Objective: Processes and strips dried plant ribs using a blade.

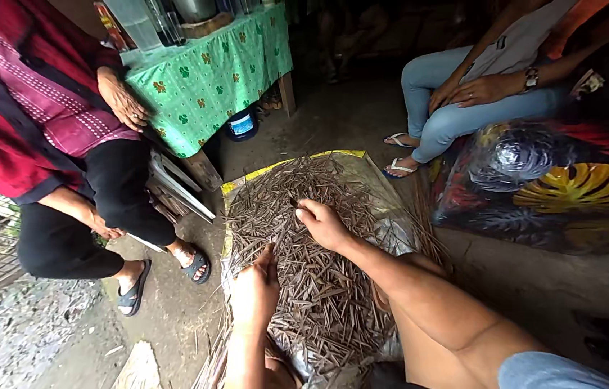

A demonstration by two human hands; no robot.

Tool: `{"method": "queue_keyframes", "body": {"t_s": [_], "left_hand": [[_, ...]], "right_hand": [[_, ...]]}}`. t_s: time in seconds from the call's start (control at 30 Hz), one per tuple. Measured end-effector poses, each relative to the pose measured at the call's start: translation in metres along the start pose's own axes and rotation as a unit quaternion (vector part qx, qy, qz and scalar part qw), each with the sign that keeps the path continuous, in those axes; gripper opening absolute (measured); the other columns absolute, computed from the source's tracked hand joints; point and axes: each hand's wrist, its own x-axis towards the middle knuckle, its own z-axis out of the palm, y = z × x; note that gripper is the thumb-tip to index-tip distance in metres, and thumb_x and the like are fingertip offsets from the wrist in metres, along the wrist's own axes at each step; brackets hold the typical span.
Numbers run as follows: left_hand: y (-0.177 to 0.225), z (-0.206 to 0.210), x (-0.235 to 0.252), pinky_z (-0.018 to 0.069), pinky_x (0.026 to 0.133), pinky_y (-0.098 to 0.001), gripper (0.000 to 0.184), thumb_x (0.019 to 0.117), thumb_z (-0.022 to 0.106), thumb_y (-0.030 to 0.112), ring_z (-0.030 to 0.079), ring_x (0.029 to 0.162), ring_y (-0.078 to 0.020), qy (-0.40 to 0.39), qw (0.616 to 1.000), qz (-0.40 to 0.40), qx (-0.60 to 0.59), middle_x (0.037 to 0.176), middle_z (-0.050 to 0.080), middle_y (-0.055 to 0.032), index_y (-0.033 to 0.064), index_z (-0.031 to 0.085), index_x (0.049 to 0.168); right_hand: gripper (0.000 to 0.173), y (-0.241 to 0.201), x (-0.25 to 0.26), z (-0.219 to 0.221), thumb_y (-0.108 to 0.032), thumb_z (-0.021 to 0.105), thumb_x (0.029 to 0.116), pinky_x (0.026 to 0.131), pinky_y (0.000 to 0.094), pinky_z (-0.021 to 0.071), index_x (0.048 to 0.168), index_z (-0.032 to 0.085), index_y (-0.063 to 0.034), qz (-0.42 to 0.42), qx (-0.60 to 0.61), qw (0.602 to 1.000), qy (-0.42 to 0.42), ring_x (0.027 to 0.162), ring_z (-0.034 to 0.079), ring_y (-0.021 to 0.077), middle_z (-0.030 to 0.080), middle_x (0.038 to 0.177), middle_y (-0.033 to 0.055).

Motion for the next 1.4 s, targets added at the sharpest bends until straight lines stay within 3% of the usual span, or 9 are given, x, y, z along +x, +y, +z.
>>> {"method": "queue_keyframes", "body": {"t_s": [0.17, 0.3, 0.4, 0.6, 0.8, 0.9, 1.03, 1.23, 1.4], "left_hand": [[-0.003, -0.001, -0.002, 0.0534, 0.077, -0.0605, 0.037, 0.1075, 0.049, 0.021, 0.072, 0.081, -0.0368, -0.004, 1.0, 0.021, -0.017, 0.092, 0.075, -0.0174, 0.0104, 0.065, 0.139], [-0.002, -0.003, -0.005, 0.0536, 0.076, -0.0599, 0.037, 0.1078, 0.049, 0.022, 0.072, 0.08, -0.0366, -0.027, 0.999, 0.018, -0.005, 0.09, 0.075, -0.0169, 0.0139, 0.065, 0.141], [-0.004, -0.005, -0.007, 0.0536, 0.078, -0.0599, 0.037, 0.1079, 0.049, 0.024, 0.072, 0.082, -0.0366, -0.043, 0.999, 0.011, -0.004, 0.09, 0.075, -0.0168, 0.0144, 0.065, 0.14], [-0.008, -0.008, -0.008, 0.0532, 0.079, -0.059, 0.038, 0.1083, 0.048, 0.023, 0.071, 0.083, -0.0365, -0.047, 0.999, -0.002, -0.001, 0.092, 0.075, -0.0171, 0.0135, 0.064, 0.142], [-0.003, -0.008, -0.002, 0.0529, 0.085, -0.0606, 0.04, 0.1097, 0.045, 0.027, 0.072, 0.091, -0.038, -0.079, 0.996, -0.042, 0.001, 0.099, 0.075, -0.0177, 0.0158, 0.061, 0.144], [0.001, -0.008, 0.0, 0.0529, 0.085, -0.0593, 0.039, 0.1099, 0.044, 0.026, 0.071, 0.091, -0.0373, -0.081, 0.996, -0.045, -0.001, 0.098, 0.074, -0.0177, 0.0153, 0.061, 0.144], [0.001, -0.008, 0.002, 0.0531, 0.086, -0.0582, 0.039, 0.1101, 0.044, 0.026, 0.071, 0.093, -0.0358, -0.073, 0.996, -0.06, -0.009, 0.1, 0.074, -0.0168, 0.0147, 0.062, 0.143], [0.001, -0.003, 0.004, 0.0532, 0.085, -0.0577, 0.04, 0.1101, 0.045, 0.028, 0.071, 0.091, -0.0344, -0.099, 0.994, -0.036, -0.024, 0.099, 0.074, -0.0163, 0.0144, 0.06, 0.145], [-0.001, -0.003, 0.003, 0.0531, 0.086, -0.0598, 0.045, 0.1107, 0.043, 0.03, 0.071, 0.092, -0.0379, -0.126, 0.991, -0.03, -0.012, 0.1, 0.073, -0.019, 0.015, 0.051, 0.152]], "right_hand": [[0.03, 0.007, 0.007, -0.006, -0.019, 0.05, 0.1088, 0.078, 0.0487, 0.0537, 0.125, 0.065, 0.0009, 0.011, 0.022, 0.998, 0.065, 0.081, 0.065, 0.0266, 0.069, 0.095, 0.017], [0.035, 0.016, 0.014, -0.016, -0.028, 0.045, 0.1111, 0.048, 0.0319, 0.0389, 0.133, 0.061, -0.0056, 0.07, 0.113, 0.987, 0.088, 0.05, 0.04, 0.0147, 0.051, 0.072, 0.0082], [0.037, 0.02, 0.02, -0.028, -0.035, 0.043, 0.1115, 0.04, 0.0239, 0.0331, 0.134, 0.06, -0.0111, 0.096, 0.168, 0.974, 0.115, 0.042, 0.035, 0.0089, 0.04, 0.061, 0.001], [0.032, 0.018, 0.041, -0.054, -0.026, 0.043, 0.1123, 0.038, 0.0195, 0.0356, 0.129, 0.059, -0.0051, 0.12, 0.278, 0.932, 0.199, 0.041, 0.039, 0.0051, 0.042, 0.058, -0.0033], [0.03, -0.006, 0.0, -0.022, -0.025, 0.047, 0.1108, 0.04, 0.0203, 0.0401, 0.132, 0.054, -0.0043, 0.14, 0.251, 0.958, 0.004, 0.041, 0.045, 0.0076, 0.046, 0.057, 0.0012], [0.041, -0.005, -0.001, -0.015, -0.027, 0.048, 0.1105, 0.041, 0.0208, 0.04, 0.146, 0.045, -0.0063, 0.144, 0.227, 0.963, 0.024, 0.042, 0.045, 0.008, 0.045, 0.058, 0.0014], [0.036, -0.002, 0.003, -0.025, -0.031, 0.045, 0.1115, 0.039, 0.0209, 0.0393, 0.14, 0.049, -0.0095, 0.146, 0.24, 0.958, 0.052, 0.04, 0.044, 0.0081, 0.045, 0.057, 0.001], [0.03, -0.007, -0.006, -0.007, -0.024, 0.041, 0.1126, 0.04, 0.0176, 0.04, 0.129, 0.057, -0.0046, 0.176, 0.303, 0.931, -0.1, 0.042, 0.045, 0.0057, 0.046, 0.06, -0.0001], [0.033, 0.003, 0.007, -0.019, -0.028, 0.042, 0.1124, 0.04, 0.0199, 0.0343, 0.13, 0.059, -0.007, 0.136, 0.213, 0.968, 0.003, 0.041, 0.036, 0.0062, 0.039, 0.059, -0.0013]]}}
